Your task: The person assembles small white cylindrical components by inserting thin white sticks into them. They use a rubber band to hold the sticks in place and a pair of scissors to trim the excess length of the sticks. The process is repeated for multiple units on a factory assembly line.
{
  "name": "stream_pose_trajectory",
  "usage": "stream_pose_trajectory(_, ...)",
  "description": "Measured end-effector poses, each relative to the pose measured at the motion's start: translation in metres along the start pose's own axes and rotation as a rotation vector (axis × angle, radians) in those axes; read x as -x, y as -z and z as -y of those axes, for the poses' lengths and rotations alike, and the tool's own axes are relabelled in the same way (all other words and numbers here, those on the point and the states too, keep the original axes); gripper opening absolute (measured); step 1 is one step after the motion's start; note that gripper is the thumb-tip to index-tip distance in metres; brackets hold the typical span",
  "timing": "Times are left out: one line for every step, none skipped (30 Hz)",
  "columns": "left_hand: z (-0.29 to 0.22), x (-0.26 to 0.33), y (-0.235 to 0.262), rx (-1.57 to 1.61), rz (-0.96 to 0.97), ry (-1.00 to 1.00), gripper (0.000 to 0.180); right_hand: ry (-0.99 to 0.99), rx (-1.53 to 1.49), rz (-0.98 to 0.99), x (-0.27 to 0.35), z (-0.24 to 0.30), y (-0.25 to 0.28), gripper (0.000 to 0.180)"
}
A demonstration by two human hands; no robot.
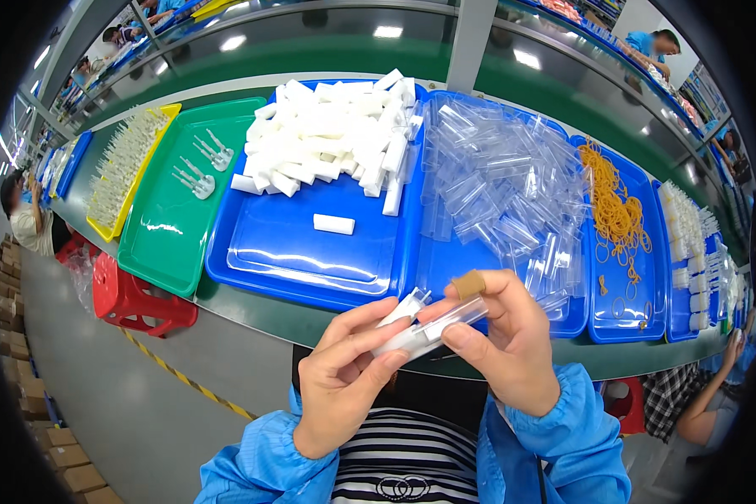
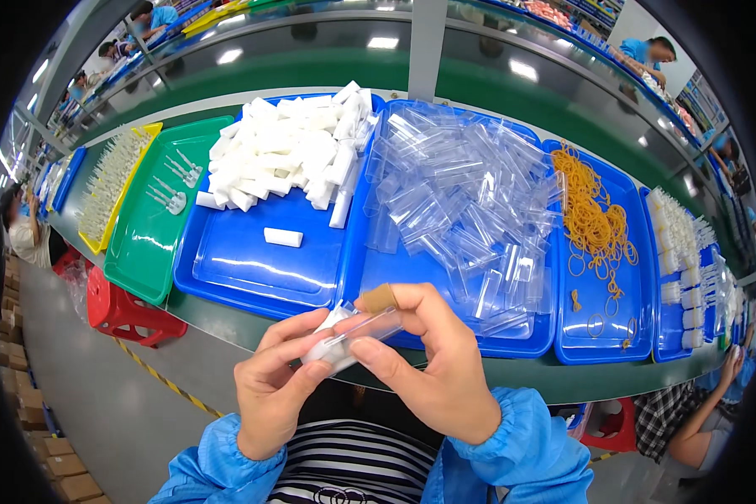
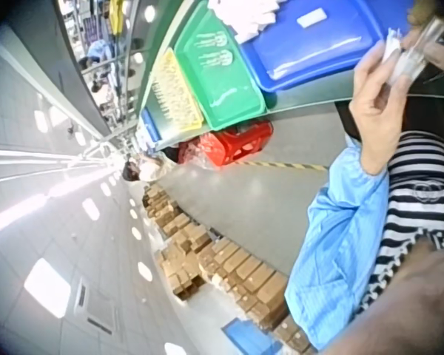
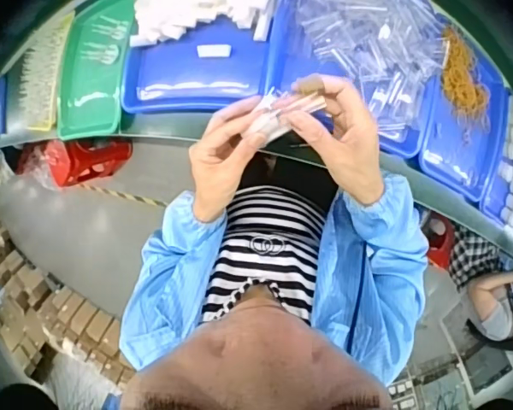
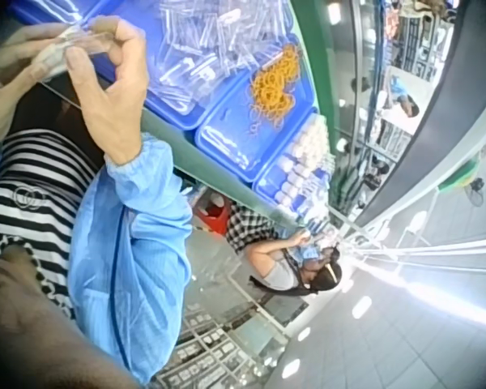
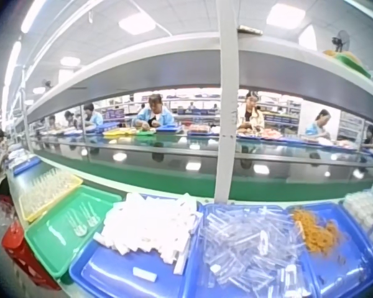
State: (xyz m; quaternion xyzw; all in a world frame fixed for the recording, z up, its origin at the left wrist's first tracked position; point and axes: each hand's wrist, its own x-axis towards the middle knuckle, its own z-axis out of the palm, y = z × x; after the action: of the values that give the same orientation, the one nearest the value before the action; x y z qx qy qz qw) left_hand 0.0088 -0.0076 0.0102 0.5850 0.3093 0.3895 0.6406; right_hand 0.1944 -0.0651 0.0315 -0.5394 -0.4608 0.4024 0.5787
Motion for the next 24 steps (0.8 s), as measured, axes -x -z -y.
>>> stream_pose_trajectory(0.0,0.0,-0.001,0.002,-0.008,-0.016,0.032,-0.001,-0.012,-0.027,0.002,0.0,-0.004,0.036)
stream_pose_trajectory(0.001,0.0,-0.002,0.002,-0.018,-0.033,0.032,-0.002,-0.026,-0.053,0.003,0.0,-0.006,0.035)
stream_pose_trajectory(0.001,0.001,-0.001,0.002,-0.018,-0.053,0.031,0.104,0.112,-0.052,0.003,-0.001,-0.004,0.034)
stream_pose_trajectory(0.002,0.001,-0.001,0.001,-0.018,-0.073,0.029,0.211,0.249,-0.051,0.002,-0.003,-0.002,0.032)
stream_pose_trajectory(0.002,0.001,0.0,0.001,-0.016,-0.092,0.028,0.316,0.388,-0.053,0.002,-0.004,-0.001,0.031)
stream_pose_trajectory(0.001,0.001,0.0,0.015,-0.024,-0.082,0.026,0.295,0.342,-0.055,0.003,-0.004,-0.002,0.03)
stream_pose_trajectory(0.0,0.001,0.0,0.029,-0.032,-0.072,0.024,0.274,0.295,-0.057,0.005,-0.003,-0.006,0.029)
stream_pose_trajectory(-0.001,0.001,-0.001,0.043,-0.041,-0.062,0.022,0.254,0.249,-0.059,0.006,-0.002,-0.007,0.028)
stream_pose_trajectory(-0.001,0.001,-0.002,-0.006,-0.051,-0.09,0.021,0.291,0.302,-0.046,0.008,0.0,-0.007,0.028)
stream_pose_trajectory(-0.001,0.001,-0.003,-0.055,-0.061,-0.117,0.019,0.328,0.355,-0.033,0.009,0.004,-0.007,0.027)
stream_pose_trajectory(-0.002,0.0,-0.003,-0.102,-0.07,-0.145,0.018,0.366,0.41,-0.021,0.01,0.006,-0.007,0.027)
stream_pose_trajectory(-0.002,0.0,-0.004,-0.156,-0.077,-0.18,0.02,0.394,0.455,-0.033,0.011,0.005,-0.007,0.028)
stream_pose_trajectory(-0.002,0.001,-0.005,-0.209,-0.083,-0.214,0.021,0.422,0.5,-0.045,0.011,0.003,-0.007,0.03)
stream_pose_trajectory(-0.002,0.002,-0.005,-0.266,-0.092,-0.248,0.023,0.45,0.542,-0.056,0.011,0.001,-0.007,0.031)
stream_pose_trajectory(-0.001,0.002,-0.004,-0.266,-0.101,-0.246,0.024,0.402,0.486,-0.058,0.008,0.0,-0.006,0.031)
stream_pose_trajectory(0.0,0.002,-0.004,-0.267,-0.111,-0.243,0.026,0.354,0.431,-0.06,0.003,0.0,-0.005,0.031)
stream_pose_trajectory(0.0,0.002,-0.003,-0.265,-0.118,-0.242,0.028,0.306,0.377,-0.064,0.0,0.0,-0.004,0.031)
stream_pose_trajectory(0.0,0.002,-0.003,-0.306,-0.118,-0.272,0.028,0.277,0.36,-0.039,0.0,0.001,0.0,0.03)
stream_pose_trajectory(-0.001,0.002,-0.002,-0.347,-0.119,-0.303,0.028,0.249,0.342,-0.015,0.0,0.001,0.006,0.029)
stream_pose_trajectory(0.0,0.001,-0.003,-0.387,-0.12,-0.333,0.029,0.219,0.325,0.01,0.001,0.001,0.011,0.028)
stream_pose_trajectory(0.002,0.001,-0.003,-0.396,-0.091,-0.354,0.03,0.2,0.369,0.012,0.004,0.002,0.004,0.024)
stream_pose_trajectory(0.007,0.002,-0.003,-0.405,-0.062,-0.375,0.032,0.181,0.309,0.005,0.005,0.0,0.004,0.025)
stream_pose_trajectory(0.009,0.003,-0.002,-0.413,-0.03,-0.398,0.034,0.161,0.251,-0.006,0.006,-0.004,0.004,0.025)
stream_pose_trajectory(0.007,0.003,-0.003,-0.295,-0.027,-0.347,0.036,0.142,0.192,-0.016,0.006,-0.007,0.005,0.026)
